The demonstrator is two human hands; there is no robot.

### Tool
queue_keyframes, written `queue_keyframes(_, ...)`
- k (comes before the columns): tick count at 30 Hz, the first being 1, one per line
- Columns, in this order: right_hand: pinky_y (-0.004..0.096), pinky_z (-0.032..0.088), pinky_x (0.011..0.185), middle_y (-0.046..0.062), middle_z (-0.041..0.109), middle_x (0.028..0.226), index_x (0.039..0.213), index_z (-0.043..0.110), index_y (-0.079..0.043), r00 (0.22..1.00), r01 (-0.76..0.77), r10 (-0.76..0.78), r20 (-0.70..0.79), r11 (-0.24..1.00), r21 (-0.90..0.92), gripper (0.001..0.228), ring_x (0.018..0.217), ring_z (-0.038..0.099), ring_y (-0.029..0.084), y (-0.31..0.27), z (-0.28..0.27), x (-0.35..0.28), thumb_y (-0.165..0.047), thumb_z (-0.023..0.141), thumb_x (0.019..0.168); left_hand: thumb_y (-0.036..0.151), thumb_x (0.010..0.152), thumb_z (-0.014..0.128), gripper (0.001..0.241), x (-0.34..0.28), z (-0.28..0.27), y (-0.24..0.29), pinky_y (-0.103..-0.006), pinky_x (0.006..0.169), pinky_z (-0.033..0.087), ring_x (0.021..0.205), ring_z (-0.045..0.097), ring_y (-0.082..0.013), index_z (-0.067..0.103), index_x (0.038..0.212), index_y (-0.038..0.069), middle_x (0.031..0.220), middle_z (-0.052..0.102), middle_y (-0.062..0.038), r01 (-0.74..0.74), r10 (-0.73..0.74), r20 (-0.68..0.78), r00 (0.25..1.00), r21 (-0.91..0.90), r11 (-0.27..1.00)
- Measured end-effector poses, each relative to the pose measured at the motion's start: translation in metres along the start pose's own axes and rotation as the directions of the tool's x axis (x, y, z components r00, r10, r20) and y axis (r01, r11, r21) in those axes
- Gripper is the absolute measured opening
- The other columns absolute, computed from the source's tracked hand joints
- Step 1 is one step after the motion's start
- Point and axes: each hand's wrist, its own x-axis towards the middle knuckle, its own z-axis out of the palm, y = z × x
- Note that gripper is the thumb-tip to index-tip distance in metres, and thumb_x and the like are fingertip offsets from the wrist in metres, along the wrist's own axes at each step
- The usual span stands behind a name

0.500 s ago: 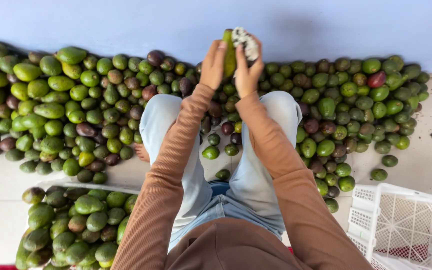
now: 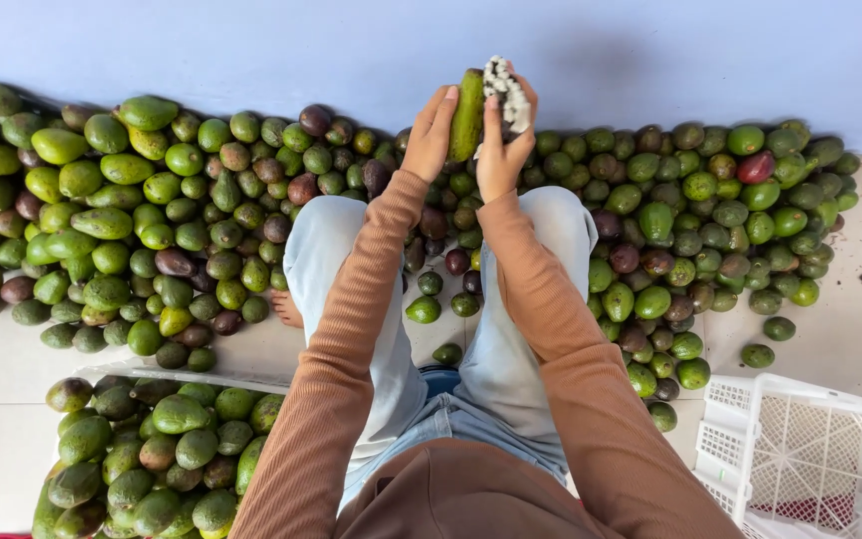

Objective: The person is sitting on the floor, picking up individual avocados from a large pile, wiping each one with a checkered cloth, and then placing the cleaned avocados into a plastic crate.

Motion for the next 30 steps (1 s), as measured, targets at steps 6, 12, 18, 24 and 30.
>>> queue_keyframes(6, 0.044, 0.042, 0.107, 0.012, 0.048, 0.133, 0.122, 0.054, -0.009, 0.892, 0.380, -0.251, 0.377, 0.866, -0.324, 0.025, 0.122, 0.050, 0.030, -0.033, 0.013, -0.020, -0.010, 0.053, 0.096, 0.035, 0.085, 0.060, 0.024, 0.011, -0.019, 0.001, -0.0229, 0.067, 0.043, 0.070, 0.051, -0.0089, 0.063, 0.076, 0.013, 0.071, 0.056, 0.004, -0.008, -0.055, -0.178, 0.982, -0.337, 0.942)
queue_keyframes(12, 0.036, 0.042, 0.108, 0.009, 0.048, 0.135, 0.124, 0.051, -0.013, 0.988, 0.101, -0.094, 0.122, 0.993, -0.058, 0.025, 0.129, 0.047, 0.025, -0.005, 0.004, 0.013, -0.014, 0.051, 0.099, 0.026, 0.090, 0.058, 0.018, 0.002, -0.007, 0.006, -0.0223, 0.042, 0.025, 0.042, 0.030, -0.0059, 0.046, 0.080, 0.017, 0.052, 0.038, 0.005, 0.053, -0.044, 0.056, 0.997, -0.173, 0.984)
queue_keyframes(18, 0.039, 0.041, 0.109, 0.014, 0.049, 0.132, 0.121, 0.051, -0.008, 0.969, 0.140, -0.090, 0.232, 0.968, -0.210, 0.025, 0.124, 0.050, 0.029, -0.030, 0.020, -0.025, -0.008, 0.051, 0.096, 0.045, 0.090, 0.041, 0.041, 0.006, -0.007, 0.012, -0.0258, 0.052, 0.027, 0.054, 0.028, -0.0069, 0.030, 0.060, 0.018, 0.056, 0.029, 0.006, 0.022, -0.063, -0.412, 0.909, -0.103, 0.994)
queue_keyframes(24, 0.032, 0.052, 0.079, 0.010, 0.068, 0.097, 0.101, 0.064, -0.004, 0.894, -0.364, 0.373, -0.248, 0.928, 0.084, 0.026, 0.087, 0.062, 0.017, 0.044, 0.001, 0.007, -0.006, 0.064, 0.074, 0.040, 0.094, 0.045, 0.028, -0.004, 0.000, -0.001, -0.0248, 0.052, 0.037, 0.054, 0.044, -0.0092, 0.044, 0.112, 0.017, 0.073, 0.054, 0.001, -0.227, 0.228, 0.036, 0.973, 0.330, 0.916)
queue_keyframes(30, 0.030, 0.046, 0.094, 0.008, 0.060, 0.111, 0.115, 0.053, -0.008, 0.997, -0.070, 0.074, 0.025, 0.986, -0.149, 0.024, 0.103, 0.057, 0.019, -0.017, 0.018, -0.022, -0.016, 0.058, 0.093, 0.043, 0.093, 0.044, 0.046, 0.018, -0.007, -0.044, -0.0365, 0.084, 0.045, 0.090, 0.056, -0.0254, 0.051, 0.116, 0.004, 0.097, 0.051, -0.012, -0.165, 0.313, -0.278, 0.908, 0.450, 0.878)
